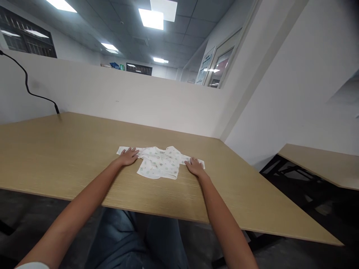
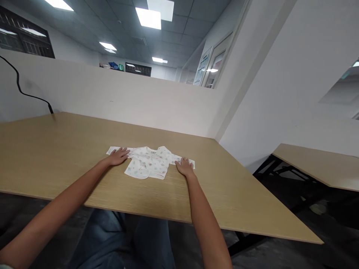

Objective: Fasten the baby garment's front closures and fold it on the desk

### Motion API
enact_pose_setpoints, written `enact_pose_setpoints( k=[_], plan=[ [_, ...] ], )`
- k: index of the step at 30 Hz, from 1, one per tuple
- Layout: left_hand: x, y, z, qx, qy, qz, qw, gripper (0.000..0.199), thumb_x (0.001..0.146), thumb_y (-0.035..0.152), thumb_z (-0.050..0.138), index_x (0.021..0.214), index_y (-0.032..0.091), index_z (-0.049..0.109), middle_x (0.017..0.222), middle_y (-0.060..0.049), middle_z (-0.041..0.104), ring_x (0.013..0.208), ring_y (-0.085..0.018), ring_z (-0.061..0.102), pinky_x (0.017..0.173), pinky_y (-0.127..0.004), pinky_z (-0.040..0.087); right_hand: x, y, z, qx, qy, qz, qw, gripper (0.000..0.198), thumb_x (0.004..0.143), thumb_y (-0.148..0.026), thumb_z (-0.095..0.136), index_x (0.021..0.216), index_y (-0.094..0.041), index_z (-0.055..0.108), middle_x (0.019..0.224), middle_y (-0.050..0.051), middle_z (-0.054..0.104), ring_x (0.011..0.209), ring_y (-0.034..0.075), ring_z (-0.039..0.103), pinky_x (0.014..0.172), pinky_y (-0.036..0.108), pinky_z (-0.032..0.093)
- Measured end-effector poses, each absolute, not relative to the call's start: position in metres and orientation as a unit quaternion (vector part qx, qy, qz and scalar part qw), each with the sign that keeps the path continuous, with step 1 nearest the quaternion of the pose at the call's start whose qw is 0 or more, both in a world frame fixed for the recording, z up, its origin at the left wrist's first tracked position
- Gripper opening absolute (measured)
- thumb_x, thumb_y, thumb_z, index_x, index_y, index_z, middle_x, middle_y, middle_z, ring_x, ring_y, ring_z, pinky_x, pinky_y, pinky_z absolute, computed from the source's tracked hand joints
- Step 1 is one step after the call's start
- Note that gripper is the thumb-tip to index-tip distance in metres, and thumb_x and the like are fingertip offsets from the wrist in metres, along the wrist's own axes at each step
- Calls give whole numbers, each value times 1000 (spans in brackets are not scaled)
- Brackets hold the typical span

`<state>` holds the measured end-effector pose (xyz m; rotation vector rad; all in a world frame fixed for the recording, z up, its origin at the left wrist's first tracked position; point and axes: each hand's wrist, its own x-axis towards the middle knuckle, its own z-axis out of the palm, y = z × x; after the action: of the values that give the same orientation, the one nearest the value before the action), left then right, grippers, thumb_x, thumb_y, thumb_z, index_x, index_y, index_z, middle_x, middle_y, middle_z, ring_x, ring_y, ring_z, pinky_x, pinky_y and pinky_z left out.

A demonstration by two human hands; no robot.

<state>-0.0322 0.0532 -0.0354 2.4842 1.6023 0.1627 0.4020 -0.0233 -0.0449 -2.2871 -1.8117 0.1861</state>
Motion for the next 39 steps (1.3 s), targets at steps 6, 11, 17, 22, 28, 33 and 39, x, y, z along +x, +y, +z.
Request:
enact_pose_setpoints(
  k=[6,11,17,22,28,33,39],
  plan=[
    [-32,52,-34,833,546,54,79,68,98,57,16,158,27,30,167,-5,17,154,-33,10,121,-59,11,399,-26,-41,-777,-617,69,108,61,101,-51,31,144,-11,46,160,17,32,150,30,24,121,53,12],
    [-32,53,-35,833,546,51,75,67,98,57,16,157,28,30,167,-3,17,154,-32,11,121,-58,12,397,-28,-38,-778,-615,75,104,60,100,-51,32,143,-11,48,160,16,32,149,30,24,121,53,12],
    [-32,52,-34,832,548,49,77,68,98,57,17,157,28,30,167,-3,17,154,-32,12,121,-58,13,396,-29,-38,-780,-613,78,99,64,100,-52,31,147,-10,42,162,15,28,151,30,20,122,52,9],
    [-32,51,-33,832,546,54,81,67,98,57,18,158,29,29,167,-3,18,154,-32,12,121,-58,13,397,-29,-38,-778,-617,80,89,68,100,-53,31,151,-9,38,164,15,23,153,30,16,123,53,8],
    [-33,51,-35,834,544,55,78,68,98,58,18,158,28,29,166,-4,19,154,-32,12,121,-58,13,398,-28,-38,-775,-622,77,83,66,100,-54,31,150,-13,40,163,15,26,152,29,18,122,52,9],
    [-33,52,-35,832,546,56,81,68,98,57,17,158,28,30,166,-4,19,154,-31,12,121,-58,13,397,-31,-35,-773,-624,79,86,66,100,-54,32,150,-12,39,164,16,25,153,29,17,122,51,11],
    [-34,56,-38,834,544,52,82,69,97,60,16,158,29,30,166,-3,19,154,-31,10,121,-58,12,394,-35,-32,-771,-625,84,86,67,100,-53,31,151,-10,38,163,16,25,153,28,17,122,52,10]
  ],
)
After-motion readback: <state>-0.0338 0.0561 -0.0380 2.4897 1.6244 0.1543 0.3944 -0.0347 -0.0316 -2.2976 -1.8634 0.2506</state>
